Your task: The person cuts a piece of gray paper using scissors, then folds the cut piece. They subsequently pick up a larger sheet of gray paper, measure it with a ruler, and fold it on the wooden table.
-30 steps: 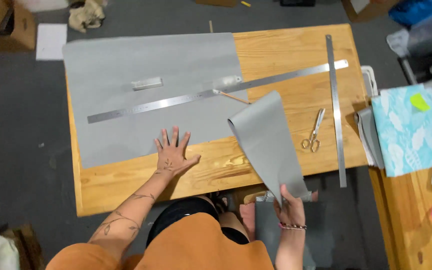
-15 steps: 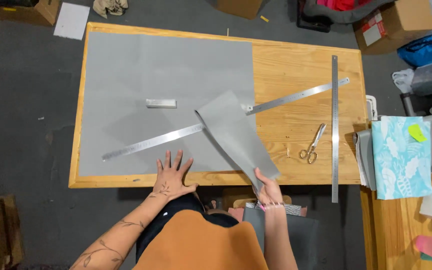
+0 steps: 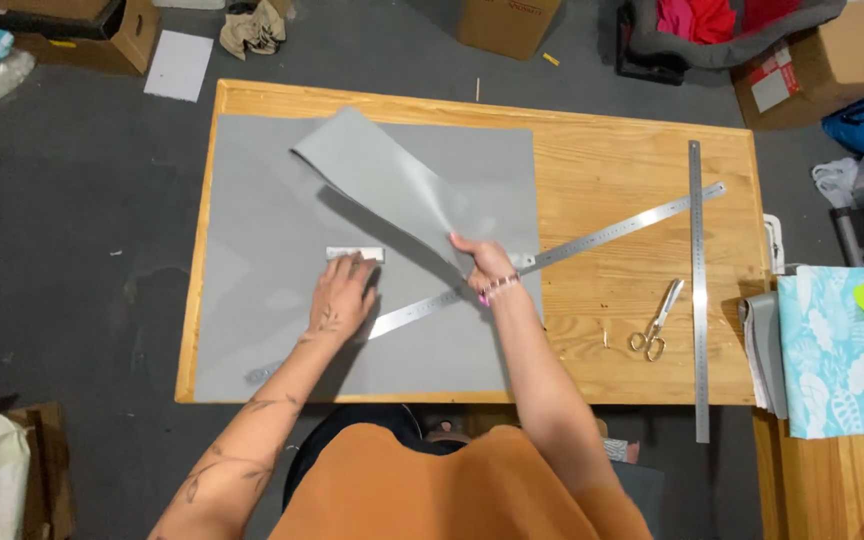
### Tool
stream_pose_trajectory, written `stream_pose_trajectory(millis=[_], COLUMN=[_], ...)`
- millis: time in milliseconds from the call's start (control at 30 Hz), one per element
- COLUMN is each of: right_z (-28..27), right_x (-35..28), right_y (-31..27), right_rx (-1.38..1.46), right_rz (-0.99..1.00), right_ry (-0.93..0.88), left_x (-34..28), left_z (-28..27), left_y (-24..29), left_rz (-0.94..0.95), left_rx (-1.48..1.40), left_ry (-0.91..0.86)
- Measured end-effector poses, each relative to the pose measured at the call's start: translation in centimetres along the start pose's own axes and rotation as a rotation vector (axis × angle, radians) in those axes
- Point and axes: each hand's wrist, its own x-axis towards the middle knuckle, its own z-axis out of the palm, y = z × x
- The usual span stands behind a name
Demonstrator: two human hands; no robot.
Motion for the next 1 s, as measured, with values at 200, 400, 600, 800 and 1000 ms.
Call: stream_pose_trajectory(millis=[200,400,600,800,1000], right_z=[-0.4,-7.7,-17.0,-22.4,-31.0], right_x=[8.2,3.4,-0.4,-3.7,-2.9], right_y=[-3.0,-2.6,3.4,3.5,-3.0], right_rx=[-0.589,-1.171,-1.489,-1.235,-0.977], right_rz=[-0.285,-0.519,-0.187,-0.294,-0.454], right_ry=[0.213,0.276,0.320,0.485,0.862], left_x=[4.1,4.6,6.5,10.4,15.0], left_z=[1.9,4.1,1.4,1.6,8.8], left_y=[-2.8,-5.0,0.0,11.5,24.7], left_rz=[-0.019,-0.059,-0.068,0.016,0.248], left_rx=[0.065,0.080,-0.359,-0.885,-0.896], left_ry=[-0.031,-0.055,-0.044,-0.068,-0.276])
